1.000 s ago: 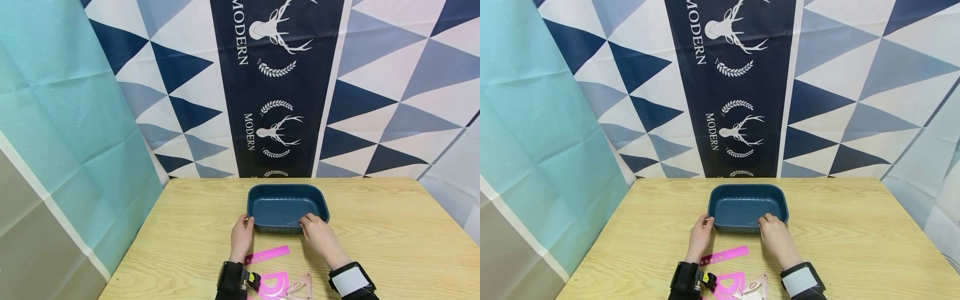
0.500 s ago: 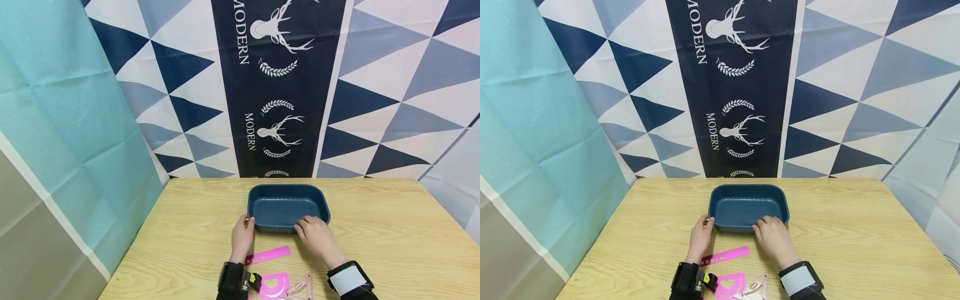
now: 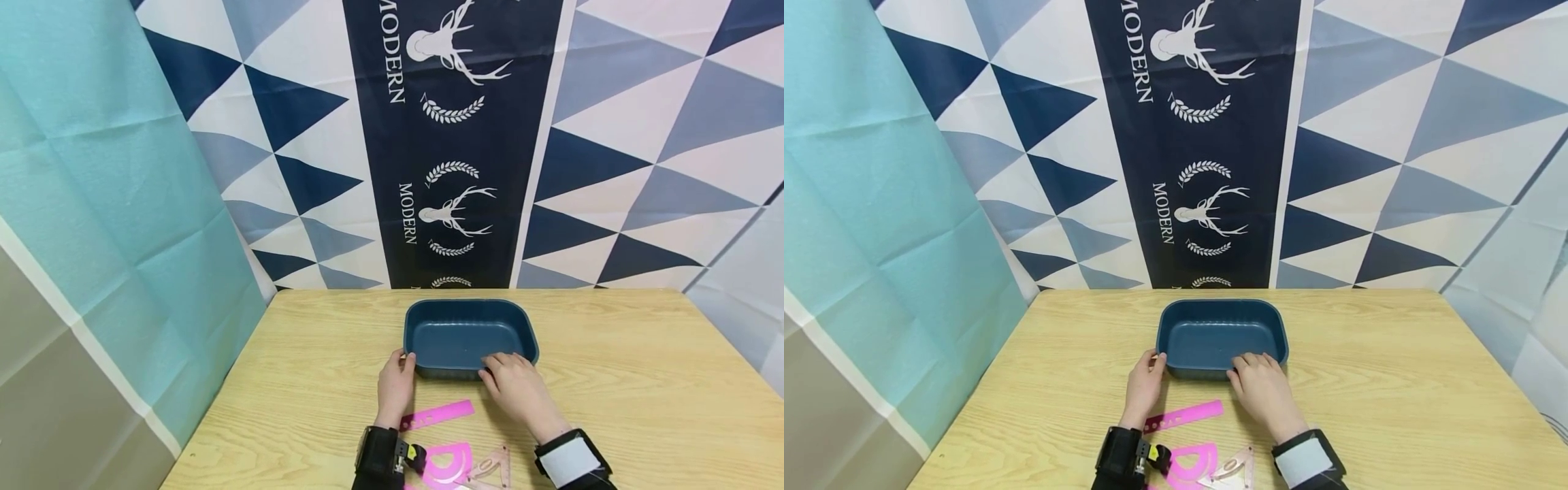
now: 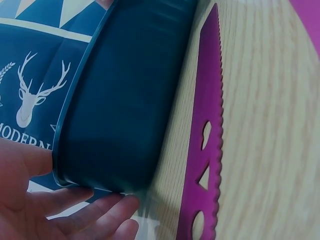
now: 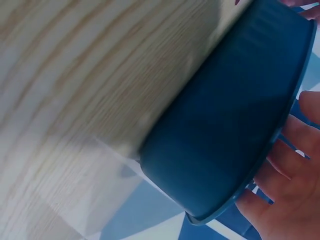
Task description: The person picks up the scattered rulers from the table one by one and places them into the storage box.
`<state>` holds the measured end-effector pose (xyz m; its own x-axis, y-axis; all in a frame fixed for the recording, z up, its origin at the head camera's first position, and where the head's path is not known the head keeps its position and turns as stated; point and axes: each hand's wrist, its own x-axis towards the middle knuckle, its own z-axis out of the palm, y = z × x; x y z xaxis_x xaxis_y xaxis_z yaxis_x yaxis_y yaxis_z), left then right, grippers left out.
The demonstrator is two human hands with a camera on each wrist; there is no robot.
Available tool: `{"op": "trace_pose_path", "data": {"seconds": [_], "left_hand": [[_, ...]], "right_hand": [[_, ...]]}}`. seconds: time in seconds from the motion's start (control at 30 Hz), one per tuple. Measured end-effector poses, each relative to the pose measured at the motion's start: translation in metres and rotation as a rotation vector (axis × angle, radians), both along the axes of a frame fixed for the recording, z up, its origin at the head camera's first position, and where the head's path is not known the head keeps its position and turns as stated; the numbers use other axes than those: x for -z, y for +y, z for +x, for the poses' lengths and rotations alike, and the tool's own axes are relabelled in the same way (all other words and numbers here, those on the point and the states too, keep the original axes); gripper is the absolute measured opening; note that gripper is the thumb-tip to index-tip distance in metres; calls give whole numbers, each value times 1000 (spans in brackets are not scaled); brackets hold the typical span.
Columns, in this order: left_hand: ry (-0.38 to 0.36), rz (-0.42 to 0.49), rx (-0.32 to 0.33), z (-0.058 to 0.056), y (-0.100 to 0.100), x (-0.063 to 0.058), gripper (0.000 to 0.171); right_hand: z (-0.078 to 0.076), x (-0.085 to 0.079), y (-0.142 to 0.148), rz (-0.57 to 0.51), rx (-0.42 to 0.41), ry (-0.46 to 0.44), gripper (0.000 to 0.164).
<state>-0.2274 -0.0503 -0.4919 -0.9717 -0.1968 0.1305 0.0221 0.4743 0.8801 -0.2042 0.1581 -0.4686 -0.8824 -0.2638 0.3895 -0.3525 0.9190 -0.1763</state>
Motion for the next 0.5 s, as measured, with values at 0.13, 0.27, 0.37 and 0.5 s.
{"op": "trace_pose_path", "data": {"seconds": [0.13,0.27,0.37,0.5], "left_hand": [[-2,-2,2,1,0,-2,33],[-8,-6,-5,2,1,-4,34],[-11,-8,-9,2,2,-5,34],[-15,-12,-15,2,2,-5,33]], "right_hand": [[5,-5,0,9,12,40,23],[12,-10,1,-15,19,86,25],[17,-14,2,-33,15,109,26],[24,-17,4,-34,4,125,28]]}}
